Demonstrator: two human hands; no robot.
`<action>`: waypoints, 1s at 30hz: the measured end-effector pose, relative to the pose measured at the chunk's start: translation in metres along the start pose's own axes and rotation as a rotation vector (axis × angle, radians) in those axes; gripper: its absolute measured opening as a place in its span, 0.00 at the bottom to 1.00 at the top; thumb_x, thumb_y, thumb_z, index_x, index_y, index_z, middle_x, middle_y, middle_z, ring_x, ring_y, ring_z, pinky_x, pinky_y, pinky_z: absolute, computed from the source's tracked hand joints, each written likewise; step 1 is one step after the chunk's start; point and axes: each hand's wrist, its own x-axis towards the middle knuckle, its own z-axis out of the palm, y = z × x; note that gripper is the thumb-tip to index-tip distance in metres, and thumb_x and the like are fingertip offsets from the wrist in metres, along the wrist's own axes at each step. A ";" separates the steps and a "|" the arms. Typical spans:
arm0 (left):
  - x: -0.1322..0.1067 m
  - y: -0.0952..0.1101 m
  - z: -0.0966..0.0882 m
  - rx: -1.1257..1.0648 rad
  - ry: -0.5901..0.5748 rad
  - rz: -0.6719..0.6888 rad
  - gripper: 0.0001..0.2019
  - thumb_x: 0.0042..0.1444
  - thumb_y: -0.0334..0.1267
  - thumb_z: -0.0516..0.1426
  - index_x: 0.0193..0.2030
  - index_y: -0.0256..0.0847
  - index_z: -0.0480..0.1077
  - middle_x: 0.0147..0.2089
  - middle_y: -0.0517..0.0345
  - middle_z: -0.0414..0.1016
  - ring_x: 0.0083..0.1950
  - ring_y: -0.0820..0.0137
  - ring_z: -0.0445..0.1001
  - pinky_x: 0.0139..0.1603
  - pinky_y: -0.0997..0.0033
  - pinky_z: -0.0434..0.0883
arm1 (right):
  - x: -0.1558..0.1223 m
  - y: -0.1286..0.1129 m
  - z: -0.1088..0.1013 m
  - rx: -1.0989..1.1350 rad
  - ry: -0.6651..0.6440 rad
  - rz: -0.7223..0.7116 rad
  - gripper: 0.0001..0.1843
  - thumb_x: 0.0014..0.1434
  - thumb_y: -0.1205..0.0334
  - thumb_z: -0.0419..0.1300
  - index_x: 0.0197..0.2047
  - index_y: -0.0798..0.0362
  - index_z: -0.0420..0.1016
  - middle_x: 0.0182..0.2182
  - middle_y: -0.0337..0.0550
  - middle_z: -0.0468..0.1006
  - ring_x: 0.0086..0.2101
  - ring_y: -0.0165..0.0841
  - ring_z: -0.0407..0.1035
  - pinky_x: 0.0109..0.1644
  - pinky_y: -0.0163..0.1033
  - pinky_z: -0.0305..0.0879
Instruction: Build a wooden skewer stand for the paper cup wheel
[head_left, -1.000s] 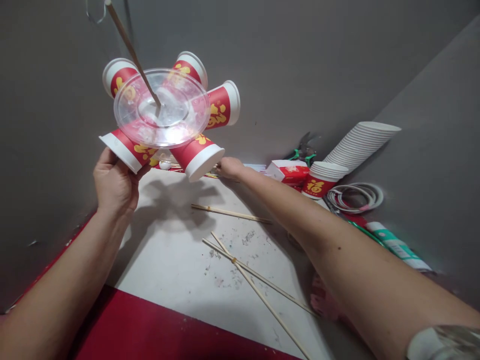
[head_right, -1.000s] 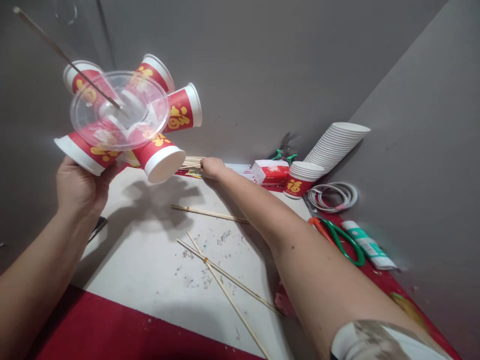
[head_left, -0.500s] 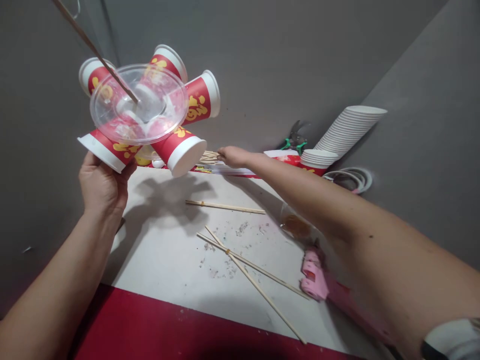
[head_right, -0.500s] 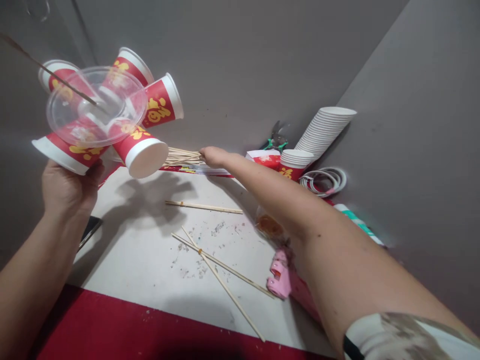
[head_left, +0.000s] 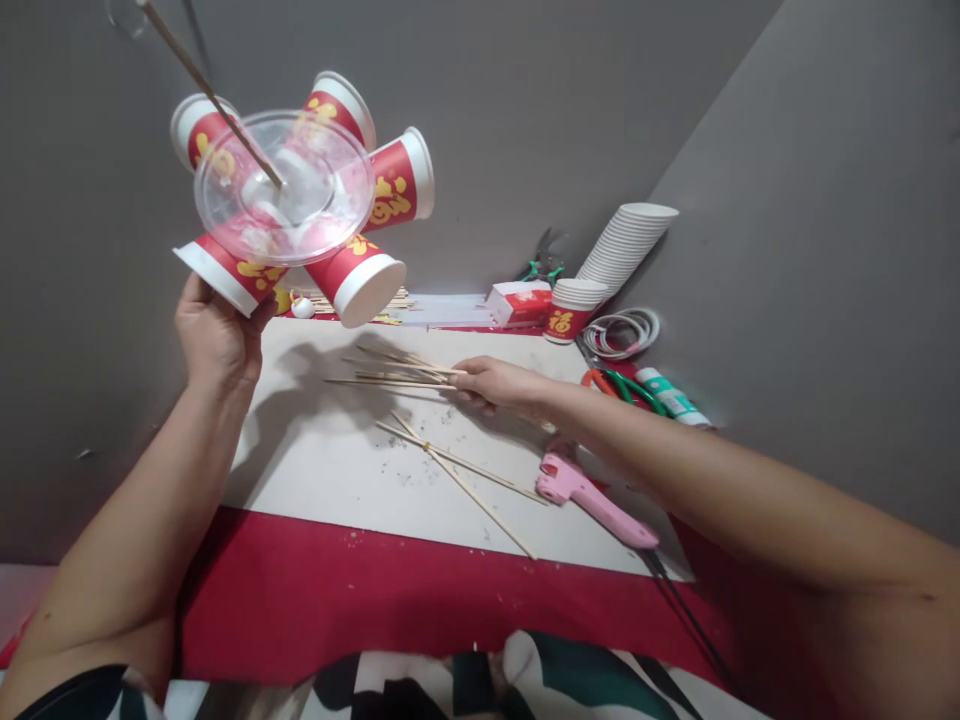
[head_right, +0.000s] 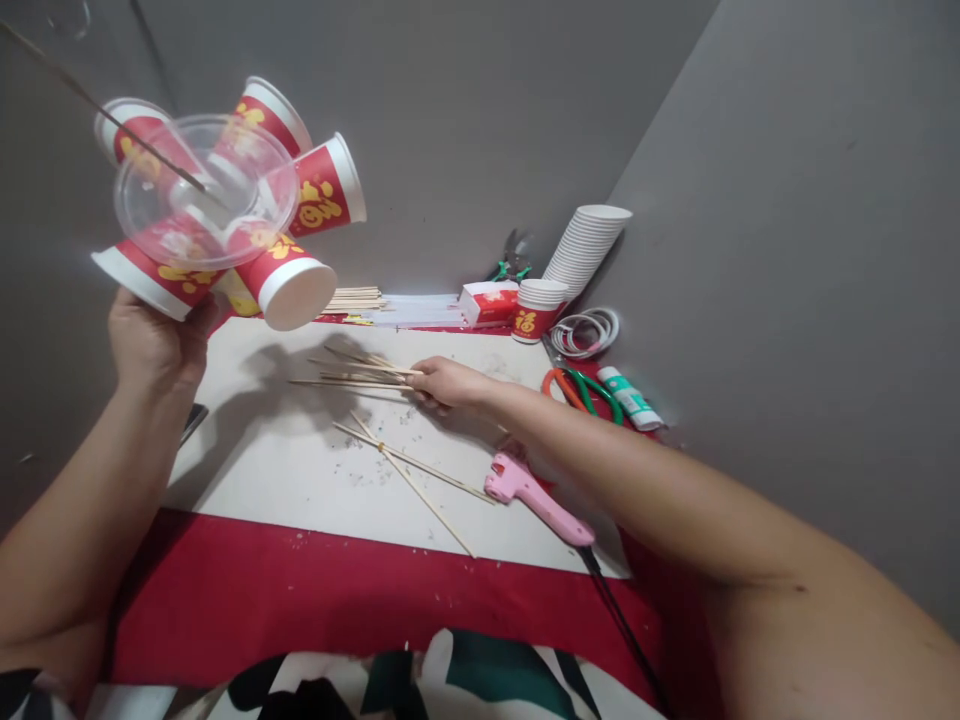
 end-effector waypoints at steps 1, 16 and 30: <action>-0.002 0.001 0.001 -0.030 0.023 -0.002 0.11 0.38 0.37 0.64 0.33 0.42 0.74 0.31 0.62 0.76 0.33 0.71 0.73 0.29 0.73 0.74 | -0.003 0.003 0.004 0.022 -0.014 0.008 0.15 0.66 0.62 0.52 0.27 0.53 0.61 0.19 0.34 0.61 0.16 0.22 0.54 0.17 0.29 0.54; -0.003 -0.005 -0.005 -0.071 0.004 -0.010 0.14 0.39 0.32 0.66 0.35 0.41 0.70 0.30 0.63 0.76 0.29 0.73 0.72 0.30 0.70 0.74 | -0.025 0.014 0.026 0.285 -0.129 0.119 0.09 0.68 0.62 0.52 0.34 0.53 0.62 0.28 0.43 0.78 0.18 0.24 0.67 0.14 0.27 0.58; -0.004 -0.002 -0.005 -0.080 -0.004 -0.018 0.17 0.38 0.32 0.67 0.37 0.41 0.71 0.30 0.60 0.73 0.30 0.71 0.70 0.29 0.69 0.69 | -0.020 0.010 0.033 0.129 -0.178 0.106 0.18 0.62 0.48 0.58 0.29 0.51 0.59 0.15 0.29 0.60 0.13 0.21 0.49 0.14 0.28 0.46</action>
